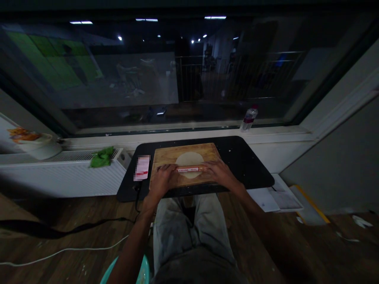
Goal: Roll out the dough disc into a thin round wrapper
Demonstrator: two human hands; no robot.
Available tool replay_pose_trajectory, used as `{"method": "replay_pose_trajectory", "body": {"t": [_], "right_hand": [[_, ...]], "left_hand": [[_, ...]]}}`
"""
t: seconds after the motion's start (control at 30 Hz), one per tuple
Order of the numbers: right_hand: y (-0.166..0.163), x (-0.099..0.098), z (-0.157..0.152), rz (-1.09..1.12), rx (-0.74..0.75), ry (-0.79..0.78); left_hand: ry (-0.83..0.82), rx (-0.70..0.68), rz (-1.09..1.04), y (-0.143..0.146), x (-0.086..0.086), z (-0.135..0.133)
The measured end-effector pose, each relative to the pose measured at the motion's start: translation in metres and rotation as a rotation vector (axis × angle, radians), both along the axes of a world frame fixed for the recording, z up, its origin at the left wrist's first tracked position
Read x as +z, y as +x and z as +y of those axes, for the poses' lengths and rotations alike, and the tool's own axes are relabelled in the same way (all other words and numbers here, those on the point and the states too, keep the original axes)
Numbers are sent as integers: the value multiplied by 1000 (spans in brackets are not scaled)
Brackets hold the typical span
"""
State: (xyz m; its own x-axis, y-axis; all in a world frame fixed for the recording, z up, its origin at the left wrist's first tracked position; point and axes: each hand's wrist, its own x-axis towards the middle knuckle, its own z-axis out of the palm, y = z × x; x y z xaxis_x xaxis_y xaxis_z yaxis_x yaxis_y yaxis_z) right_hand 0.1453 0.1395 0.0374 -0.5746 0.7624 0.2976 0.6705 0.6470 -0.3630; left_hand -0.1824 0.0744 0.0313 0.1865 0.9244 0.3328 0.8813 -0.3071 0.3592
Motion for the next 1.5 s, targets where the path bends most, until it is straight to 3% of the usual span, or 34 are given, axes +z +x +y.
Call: {"method": "replay_pose_trajectory", "body": {"t": [0.13,0.3,0.5,0.6,0.73,0.97,1.5], "right_hand": [[-5,5,29,-20,-1,5],[-12,-10,43,-56,-18,-16],[-23,-13,36,-89,-53,85],[-33,-11,29,-21,15,123],[-46,-12,19,-58,174,23],[-49,-7,12,-114,256,-26],[-54,-1,6,-167,232,-43]], "left_hand": [[15,-8,-55,-2,6,28],[-33,5,-89,1,-6,44],[-26,40,-147,0,-19,48],[-18,31,-165,0,-18,51],[1,-18,-76,6,-16,47],[-7,-91,92,18,-14,33],[18,-129,93,20,-17,36]]}}
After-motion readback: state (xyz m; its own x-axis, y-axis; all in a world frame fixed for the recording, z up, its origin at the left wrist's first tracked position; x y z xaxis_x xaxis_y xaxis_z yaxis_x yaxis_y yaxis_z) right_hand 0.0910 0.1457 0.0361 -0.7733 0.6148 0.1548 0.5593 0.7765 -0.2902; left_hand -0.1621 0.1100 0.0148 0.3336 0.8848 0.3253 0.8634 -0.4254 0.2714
